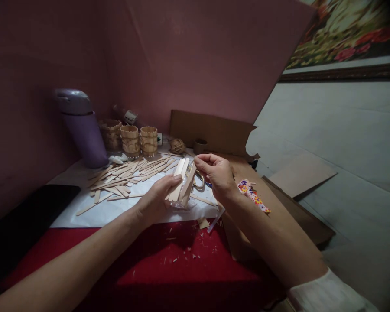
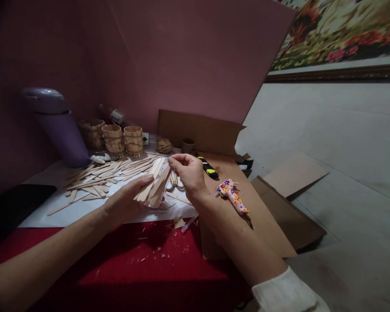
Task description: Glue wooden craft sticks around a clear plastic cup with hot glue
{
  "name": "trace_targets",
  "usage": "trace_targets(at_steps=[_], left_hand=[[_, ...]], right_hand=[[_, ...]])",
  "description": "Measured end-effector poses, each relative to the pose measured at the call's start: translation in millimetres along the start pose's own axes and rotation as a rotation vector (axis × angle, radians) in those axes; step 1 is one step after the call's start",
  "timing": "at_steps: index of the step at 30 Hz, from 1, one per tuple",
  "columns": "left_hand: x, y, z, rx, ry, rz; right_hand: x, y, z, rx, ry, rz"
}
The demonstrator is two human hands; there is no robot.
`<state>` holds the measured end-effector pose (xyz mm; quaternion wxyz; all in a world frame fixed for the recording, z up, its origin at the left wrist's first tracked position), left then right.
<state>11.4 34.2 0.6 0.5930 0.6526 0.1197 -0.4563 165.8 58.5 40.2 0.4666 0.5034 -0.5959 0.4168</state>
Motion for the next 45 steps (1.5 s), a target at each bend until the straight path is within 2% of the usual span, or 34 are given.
trace_targets(at_steps=[6,13,23,30,35,45], left_hand=[[0.0,-0.2,-0.1,0.006,-0.006,-0.021],[-1.6,4.7,1.9,0.055,0.018,-0.043],[-2.0,7.0,3.5,0.043,0.028,-0.109],[-0.9,3.3,-0.8,0.058,0.064,-0.114],[-1.0,1.6,-0.1,0.052,0.090,-0.121],[-3.3,2.9,-1.0,0.053,0.101,-0.074]], right_hand=[[-3.5,1.6,-3.3,-0.013,-0.050,0.011],[-7.3,0.8,-4.2,0.044,-0.040,-0.029],[-3.8,4.4,-0.1,0.080,-0.054,-0.046],[-2.5,5.9,1.3,0.097,-0.039,-0.028],[-0.8,3.9,1.8,0.071,0.033,-0.016],[-5.3,5.5,12.5,0.247,-0.007,0.018]])
Point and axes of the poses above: each hand's wrist, its own z-axis away from the middle knuckle, its own y-axis out of the palm, x = y × z, the point moved 2 cm from there along -z, towards the middle knuckle, and after that the axes turned 8 degrees about z, right-handed, at the moved point
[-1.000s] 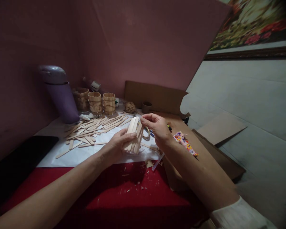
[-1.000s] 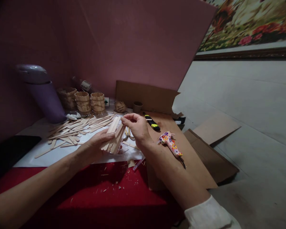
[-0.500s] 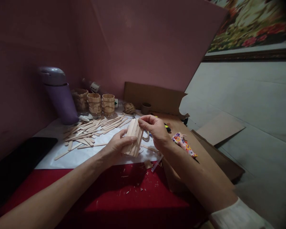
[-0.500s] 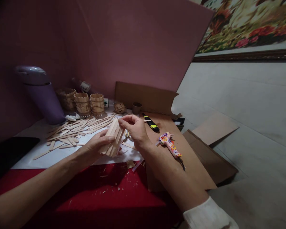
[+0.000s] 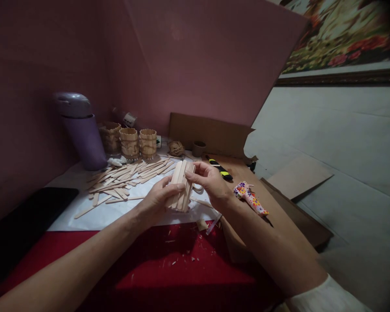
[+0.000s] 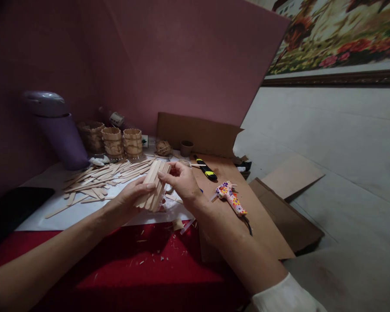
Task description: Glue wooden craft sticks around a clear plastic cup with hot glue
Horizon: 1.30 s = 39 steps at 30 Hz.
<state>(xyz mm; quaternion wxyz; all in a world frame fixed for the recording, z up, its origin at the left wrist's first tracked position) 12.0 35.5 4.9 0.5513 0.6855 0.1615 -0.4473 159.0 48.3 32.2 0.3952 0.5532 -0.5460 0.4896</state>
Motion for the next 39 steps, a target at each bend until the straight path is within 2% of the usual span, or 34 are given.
trace_targets(at_steps=[6,8,10,12,15,18,24,30,34,39], left_hand=[[-0.6,-0.8,0.0,-0.016,-0.011,-0.015],[-1.9,0.0,0.9,-0.032,-0.011,-0.013],[-4.0,1.5,2.2,-0.052,-0.001,-0.011],[-6.3,3.5,3.6,-0.073,0.012,0.000],[-8.6,6.8,5.2,-0.102,0.026,0.030],[-10.1,10.0,6.6,-0.120,0.033,0.057],[-12.7,13.7,9.9,-0.083,0.018,0.092],[-11.0,9.0,9.0,-0.066,-0.021,0.118],[-10.9,8.1,9.1,-0.042,-0.019,0.140],[-10.7,8.5,10.2,-0.072,-0.014,0.119]], right_hand=[[-5.8,4.2,1.6,-0.071,-0.081,0.107],[-5.9,4.4,6.3,-0.146,-0.136,0.195],[-2.1,3.8,16.6,-0.271,-0.269,0.353],[4.2,4.9,31.6,-0.368,-0.468,0.558],[9.8,10.6,52.8,-0.348,-0.691,0.849],[9.1,15.8,63.6,-0.315,-0.794,1.022],[4.4,19.5,66.1,-0.320,-0.819,1.135],[4.5,21.3,68.1,-0.299,-0.893,1.250],[6.2,19.5,67.3,-0.260,-0.890,1.241],[7.4,18.1,67.5,-0.259,-0.907,1.207]])
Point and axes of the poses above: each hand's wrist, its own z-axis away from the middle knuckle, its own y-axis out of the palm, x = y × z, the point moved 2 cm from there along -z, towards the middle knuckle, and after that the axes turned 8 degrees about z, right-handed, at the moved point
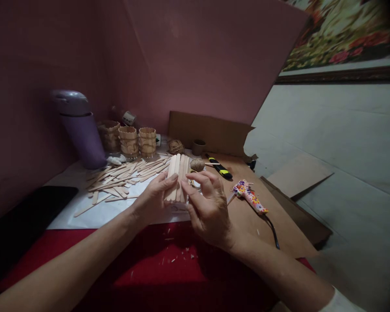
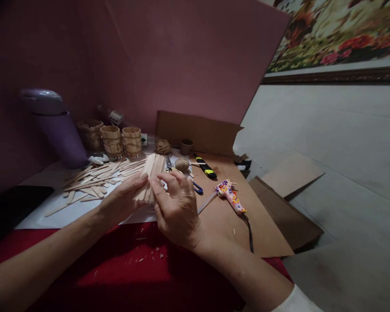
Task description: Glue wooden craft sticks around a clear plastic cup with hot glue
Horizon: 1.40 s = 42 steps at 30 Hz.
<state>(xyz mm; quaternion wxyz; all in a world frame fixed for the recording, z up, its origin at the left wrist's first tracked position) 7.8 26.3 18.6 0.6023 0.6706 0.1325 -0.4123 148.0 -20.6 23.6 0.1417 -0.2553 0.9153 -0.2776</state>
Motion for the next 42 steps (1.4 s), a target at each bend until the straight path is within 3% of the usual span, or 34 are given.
trace_targets(at_steps=[6,13,23,31,34,38,42], left_hand=[[0.2,-1.2,-0.9,-0.013,-0.009,-0.020],[0.9,1.8,-1.6,0.059,0.026,-0.011],[2.8,-6.2,-6.6,0.077,0.083,-0.083],[-2.4,-13.3,-9.5,0.080,0.168,-0.180],[-11.3,-21.6,-16.4,0.034,0.269,-0.222],[-34.3,-36.3,-25.2,-0.151,0.575,-0.255],[-48.7,-45.3,-30.8,-0.183,0.703,-0.307]], right_hand=[[2.3,3.0,1.8,-0.006,-0.022,-0.001],[-3.1,1.2,-0.8,-0.005,0.054,-0.086],[-2.5,3.9,1.5,-0.034,0.008,-0.038],[-17.2,3.4,-5.7,-0.118,0.214,-0.176],[-25.6,9.3,-9.1,-0.143,0.309,-0.218],[-34.9,23.5,-3.1,-0.143,0.351,-0.221],[-36.0,32.9,9.4,-0.131,0.324,-0.203]])
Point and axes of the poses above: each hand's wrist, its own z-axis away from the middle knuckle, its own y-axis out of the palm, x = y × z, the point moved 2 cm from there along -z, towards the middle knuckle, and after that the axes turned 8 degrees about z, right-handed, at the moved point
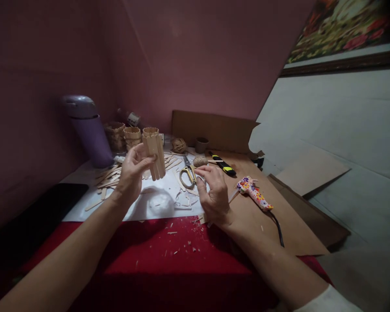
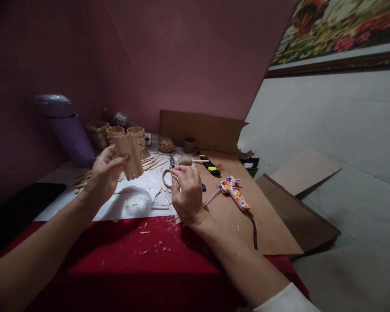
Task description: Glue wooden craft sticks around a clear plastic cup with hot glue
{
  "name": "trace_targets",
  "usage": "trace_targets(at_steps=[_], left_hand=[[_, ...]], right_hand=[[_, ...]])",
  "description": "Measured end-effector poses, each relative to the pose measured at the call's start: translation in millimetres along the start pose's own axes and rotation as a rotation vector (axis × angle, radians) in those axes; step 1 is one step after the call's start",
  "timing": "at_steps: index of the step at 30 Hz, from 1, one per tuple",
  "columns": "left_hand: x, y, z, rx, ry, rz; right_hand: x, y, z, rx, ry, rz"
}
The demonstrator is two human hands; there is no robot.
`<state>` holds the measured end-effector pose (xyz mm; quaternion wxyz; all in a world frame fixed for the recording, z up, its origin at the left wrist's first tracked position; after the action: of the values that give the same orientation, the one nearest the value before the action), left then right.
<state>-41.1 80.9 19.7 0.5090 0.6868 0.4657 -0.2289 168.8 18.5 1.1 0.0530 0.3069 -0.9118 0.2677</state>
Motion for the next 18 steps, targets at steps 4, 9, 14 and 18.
trace_targets(at_steps=[4,9,14,18], left_hand=[[8.7,-7.0,-3.5,-0.008,-0.032,-0.130],[25.0,-14.7,-5.0,0.024,-0.072,-0.344],[30.5,-15.3,-3.6,0.052,-0.091,-0.511],[29.0,-12.0,-1.2,0.095,-0.091,-0.488]], right_hand=[[4.9,0.4,9.2,0.027,-0.061,0.015],[12.0,0.7,14.0,0.079,-0.099,0.008],[8.8,1.9,13.9,0.081,-0.082,0.000],[3.6,4.1,12.7,0.093,-0.042,0.005]])
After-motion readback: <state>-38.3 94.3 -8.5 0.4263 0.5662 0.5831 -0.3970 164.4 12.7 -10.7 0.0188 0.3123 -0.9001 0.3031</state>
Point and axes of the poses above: each hand's wrist, its own z-axis away from the middle knuckle, its own y-axis out of the palm, x = y × z, the point moved 2 cm from there along -z, towards the middle knuckle, and after that the axes turned 8 degrees about z, right-handed, at the moved point
